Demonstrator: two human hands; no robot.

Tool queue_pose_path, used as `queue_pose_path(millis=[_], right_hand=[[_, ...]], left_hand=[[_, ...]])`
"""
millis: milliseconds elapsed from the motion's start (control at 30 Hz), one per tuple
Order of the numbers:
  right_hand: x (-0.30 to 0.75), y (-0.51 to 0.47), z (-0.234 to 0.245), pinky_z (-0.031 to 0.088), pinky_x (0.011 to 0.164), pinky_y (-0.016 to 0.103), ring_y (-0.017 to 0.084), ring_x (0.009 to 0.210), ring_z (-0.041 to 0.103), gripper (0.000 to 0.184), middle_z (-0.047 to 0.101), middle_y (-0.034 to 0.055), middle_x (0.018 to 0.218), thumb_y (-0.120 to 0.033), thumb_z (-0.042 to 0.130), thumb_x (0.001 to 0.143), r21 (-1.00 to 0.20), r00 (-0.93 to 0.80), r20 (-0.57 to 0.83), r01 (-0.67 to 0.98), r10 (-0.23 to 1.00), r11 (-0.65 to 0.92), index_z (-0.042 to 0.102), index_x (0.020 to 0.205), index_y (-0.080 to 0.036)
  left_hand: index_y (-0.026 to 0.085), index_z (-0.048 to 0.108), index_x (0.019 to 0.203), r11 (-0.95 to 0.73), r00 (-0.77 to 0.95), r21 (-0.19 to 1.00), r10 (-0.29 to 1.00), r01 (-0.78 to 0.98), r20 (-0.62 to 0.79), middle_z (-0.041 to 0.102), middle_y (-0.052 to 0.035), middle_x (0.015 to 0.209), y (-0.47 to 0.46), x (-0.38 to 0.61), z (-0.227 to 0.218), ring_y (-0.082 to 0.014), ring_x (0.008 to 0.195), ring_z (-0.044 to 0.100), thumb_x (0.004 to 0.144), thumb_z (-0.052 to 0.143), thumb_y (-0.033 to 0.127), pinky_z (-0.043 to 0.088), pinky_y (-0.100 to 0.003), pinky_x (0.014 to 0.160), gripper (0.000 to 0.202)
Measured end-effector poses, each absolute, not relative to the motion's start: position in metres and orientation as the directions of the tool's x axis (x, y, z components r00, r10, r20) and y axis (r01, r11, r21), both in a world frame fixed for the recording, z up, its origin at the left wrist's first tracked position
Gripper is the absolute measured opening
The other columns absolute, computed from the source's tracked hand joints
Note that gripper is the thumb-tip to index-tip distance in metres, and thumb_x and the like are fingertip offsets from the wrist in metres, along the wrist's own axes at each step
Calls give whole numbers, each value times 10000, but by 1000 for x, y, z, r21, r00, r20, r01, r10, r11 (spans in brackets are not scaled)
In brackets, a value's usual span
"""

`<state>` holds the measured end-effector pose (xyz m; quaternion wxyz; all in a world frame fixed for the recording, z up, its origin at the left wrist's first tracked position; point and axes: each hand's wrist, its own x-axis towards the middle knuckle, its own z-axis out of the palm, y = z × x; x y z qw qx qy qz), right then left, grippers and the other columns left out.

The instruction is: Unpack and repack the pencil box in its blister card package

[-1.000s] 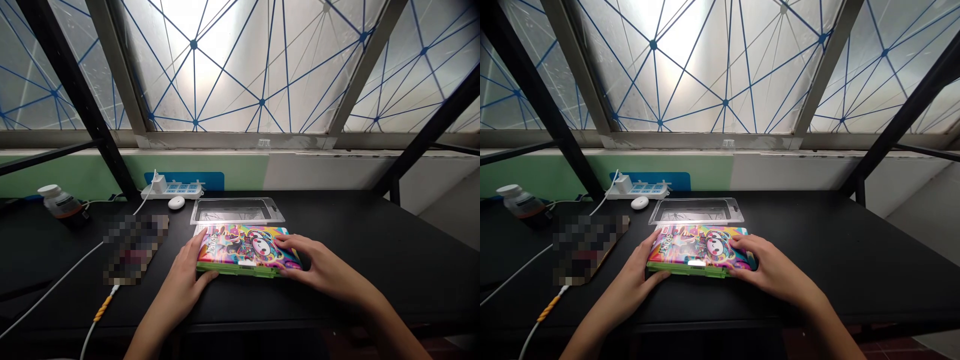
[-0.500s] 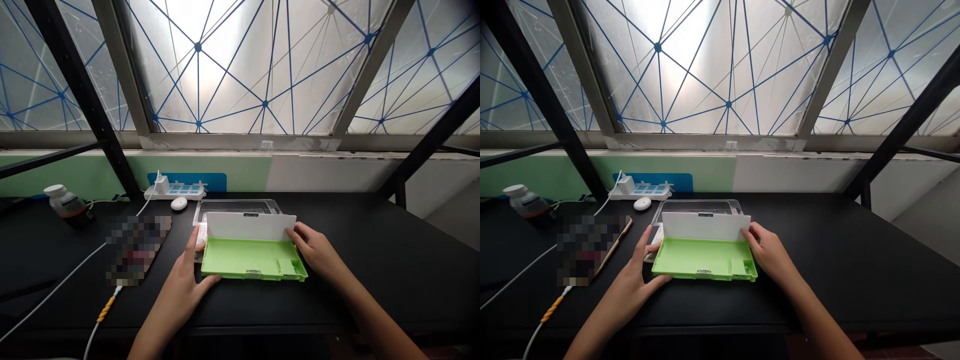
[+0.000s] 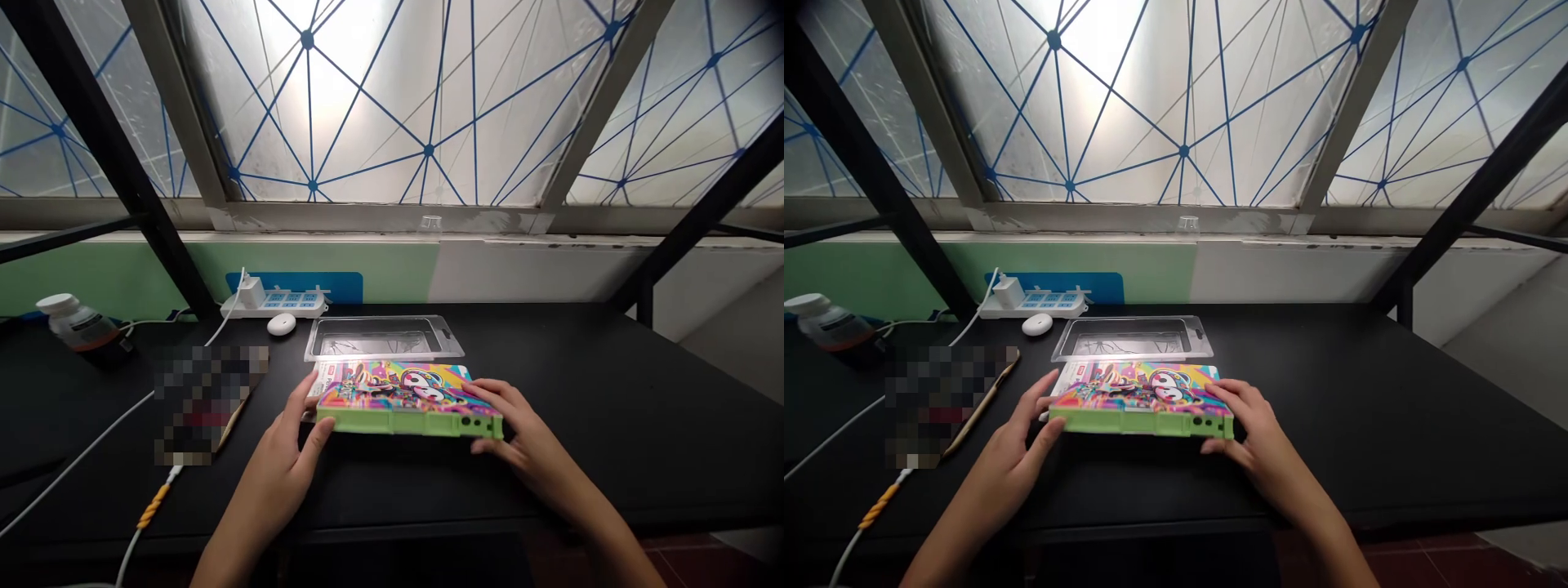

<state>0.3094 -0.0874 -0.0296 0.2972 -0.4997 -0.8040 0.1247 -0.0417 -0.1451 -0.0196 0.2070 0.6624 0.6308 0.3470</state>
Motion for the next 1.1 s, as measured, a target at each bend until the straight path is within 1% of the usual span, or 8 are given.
queue_pose_path(millis=[133, 233, 500, 600, 700, 800, 1000, 1100], right_hand=[[298, -78, -23, 530, 785, 413, 241, 893, 642, 528, 635, 78, 998, -514, 303, 1029, -450, -236, 331, 811, 914, 373, 735, 886, -246], [291, -71, -19, 488, 747, 394, 232, 859, 627, 545, 616, 63, 922, -527, 312, 1027, -333, -180, 352, 893, 919, 303, 674, 754, -226], [258, -55, 1, 390, 799, 424, 242, 848, 595, 389, 637, 122, 983, -413, 377, 1032, 81, -398, 493, 906, 774, 415, 671, 946, -173], [225, -56, 9, 390, 855, 435, 258, 923, 599, 296, 662, 106, 990, -402, 469, 1013, 60, -531, 411, 827, 741, 559, 666, 985, -182], [199, -54, 8, 409, 854, 431, 267, 930, 593, 289, 671, 99, 959, -387, 466, 1018, 27, -607, 338, 770, 719, 637, 659, 994, -173], [187, -48, 2, 431, 819, 416, 265, 908, 577, 269, 653, 102, 941, -340, 453, 1023, -19, -616, 336, 751, 712, 660, 647, 979, -159], [185, -40, 0, 473, 803, 409, 256, 887, 539, 214, 613, 114, 942, -293, 441, 1023, -129, -534, 518, 723, 668, 678, 592, 939, -168], [185, -45, 5, 486, 823, 425, 263, 914, 550, 178, 619, 115, 953, -305, 475, 1016, -122, -488, 649, 691, 584, 713, 575, 939, -180]], left_hand=[[249, 562, 1298, -205, 65, 675, 972, 709, 227, 652, -106, 1255, -143, -41, -18, -280, 1200, 605, 1004, 446, 461, 493, -447, 996, 380], [241, 595, 1238, -221, 57, 634, 962, 741, 268, 599, -108, 1351, -141, -40, -22, -286, 1269, 560, 973, 514, 425, 462, -471, 1049, 333], [236, 570, 1257, -139, 14, 663, 981, 735, 191, 634, -131, 1327, -144, -41, -23, -313, 1239, 597, 928, 591, 428, 503, -475, 992, 382], [243, 514, 1297, -112, 3, 726, 989, 679, 149, 607, -128, 1380, -146, -39, -20, -309, 1267, 582, 923, 606, 415, 492, -473, 1003, 422], [275, 260, 1518, -92, 1, 763, 993, 640, 119, 598, -116, 1408, -145, -38, -17, -283, 1317, 549, 937, 599, 386, 444, -472, 1063, 681], [297, 125, 1576, -131, 47, 752, 990, 645, 133, 595, -83, 1423, -143, -39, -18, -257, 1384, 481, 969, 551, 341, 392, -463, 1110, 743], [305, 69, 1595, -176, 84, 748, 984, 640, 160, 613, -45, 1406, -139, -40, -21, -244, 1385, 477, 992, 507, 309, 389, -455, 1113, 746], [288, 182, 1587, -182, 71, 777, 982, 603, 176, 558, -55, 1463, -140, -40, -17, -252, 1385, 475, 1019, 446, 375, 377, -448, 1131, 632]])
